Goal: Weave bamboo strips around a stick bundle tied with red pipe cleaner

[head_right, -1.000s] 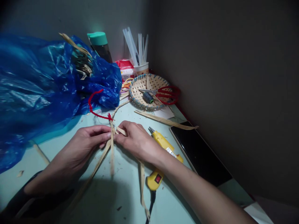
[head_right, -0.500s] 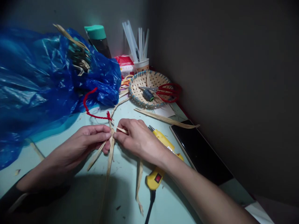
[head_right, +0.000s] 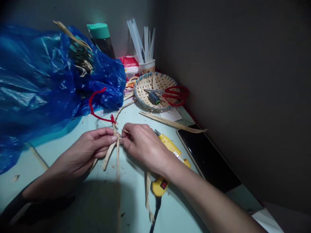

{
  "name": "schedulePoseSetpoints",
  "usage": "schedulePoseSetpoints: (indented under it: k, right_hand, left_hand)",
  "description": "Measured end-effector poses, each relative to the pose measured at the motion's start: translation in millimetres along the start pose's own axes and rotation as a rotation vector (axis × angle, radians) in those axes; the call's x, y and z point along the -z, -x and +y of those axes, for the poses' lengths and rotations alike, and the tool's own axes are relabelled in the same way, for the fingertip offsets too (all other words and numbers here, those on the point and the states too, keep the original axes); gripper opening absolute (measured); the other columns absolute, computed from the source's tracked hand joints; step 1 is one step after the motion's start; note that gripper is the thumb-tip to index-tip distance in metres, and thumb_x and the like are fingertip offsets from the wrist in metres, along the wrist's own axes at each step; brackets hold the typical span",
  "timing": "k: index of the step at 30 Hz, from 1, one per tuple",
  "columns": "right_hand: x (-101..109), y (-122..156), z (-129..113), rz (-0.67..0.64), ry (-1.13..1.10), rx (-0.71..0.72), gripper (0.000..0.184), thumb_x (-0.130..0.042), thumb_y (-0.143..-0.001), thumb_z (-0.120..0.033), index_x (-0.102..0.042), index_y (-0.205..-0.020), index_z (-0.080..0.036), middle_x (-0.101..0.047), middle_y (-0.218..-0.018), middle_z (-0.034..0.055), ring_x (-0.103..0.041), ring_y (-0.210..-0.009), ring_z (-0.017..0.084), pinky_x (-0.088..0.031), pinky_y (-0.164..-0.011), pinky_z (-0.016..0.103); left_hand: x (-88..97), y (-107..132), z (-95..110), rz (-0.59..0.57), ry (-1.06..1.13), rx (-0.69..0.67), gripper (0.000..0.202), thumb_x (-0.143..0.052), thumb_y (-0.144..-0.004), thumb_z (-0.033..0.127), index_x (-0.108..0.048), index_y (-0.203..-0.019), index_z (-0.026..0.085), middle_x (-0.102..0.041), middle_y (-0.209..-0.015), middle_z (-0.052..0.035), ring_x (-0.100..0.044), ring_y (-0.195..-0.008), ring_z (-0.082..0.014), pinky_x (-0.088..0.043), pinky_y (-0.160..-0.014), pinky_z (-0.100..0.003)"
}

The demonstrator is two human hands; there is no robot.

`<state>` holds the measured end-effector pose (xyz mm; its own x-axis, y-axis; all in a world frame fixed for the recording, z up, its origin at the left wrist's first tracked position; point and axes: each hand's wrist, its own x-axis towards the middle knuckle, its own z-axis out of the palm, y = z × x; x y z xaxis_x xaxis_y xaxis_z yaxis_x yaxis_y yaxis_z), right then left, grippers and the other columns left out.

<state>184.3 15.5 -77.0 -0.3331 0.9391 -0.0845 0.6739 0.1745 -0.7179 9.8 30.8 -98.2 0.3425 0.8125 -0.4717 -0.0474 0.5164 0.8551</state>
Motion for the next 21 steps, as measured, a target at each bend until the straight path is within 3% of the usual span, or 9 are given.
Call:
schedulePoseSetpoints:
  k: [4,10,16,21]
  right_hand:
    - [-9,3,-6,0.047,0.060,-0.034,0.016,-0.056,-0.082,-0.032,-0.056,-0.088,-0.018,-0.060,-0.073,0.0010,-0.047,-0.062,0.012,-0.027,-0.055,0.023]
    - [-12,4,-5,0.019,0.109,-0.008,0.015,-0.047,-0.086,-0.025,-0.057,-0.080,-0.015,-0.060,-0.067,0.0041,-0.046,-0.057,0.012,-0.026,-0.054,0.025]
    - [-5,1,5,-0.166,-0.343,-0.010,0.024,-0.044,-0.090,-0.026,-0.061,-0.079,-0.015,-0.069,-0.075,0.0044,-0.061,-0.056,0.011,-0.042,-0.062,0.023]
    - [-7,-1,10,-0.164,-0.491,-0.028,0.021,-0.047,-0.089,-0.028,-0.061,-0.082,-0.014,-0.070,-0.080,0.0052,-0.060,-0.053,0.009,-0.045,-0.059,0.022]
  left_hand:
    - [-1.7,0,-4,0.025,0.005,-0.024,0.016,-0.071,-0.072,0.022,-0.058,-0.077,0.013,-0.044,-0.058,0.0059,-0.024,-0.041,0.0003,-0.014,-0.037,-0.015]
    - [-3.6,3,-7,0.082,-0.048,-0.075,0.017,-0.071,-0.070,0.024,-0.058,-0.076,0.014,-0.038,-0.055,0.0078,-0.024,-0.041,-0.0013,-0.013,-0.039,-0.018]
    - [-2.4,13,-6,0.120,-0.128,-0.089,0.019,-0.071,-0.070,0.026,-0.058,-0.075,0.014,-0.041,-0.053,0.0069,-0.025,-0.041,-0.0023,-0.012,-0.040,-0.020]
    - [2.0,13,-7,0.108,-0.079,-0.074,0.022,-0.074,-0.068,0.025,-0.057,-0.076,0.014,-0.040,-0.054,0.0074,-0.020,-0.040,-0.0009,-0.010,-0.039,-0.020]
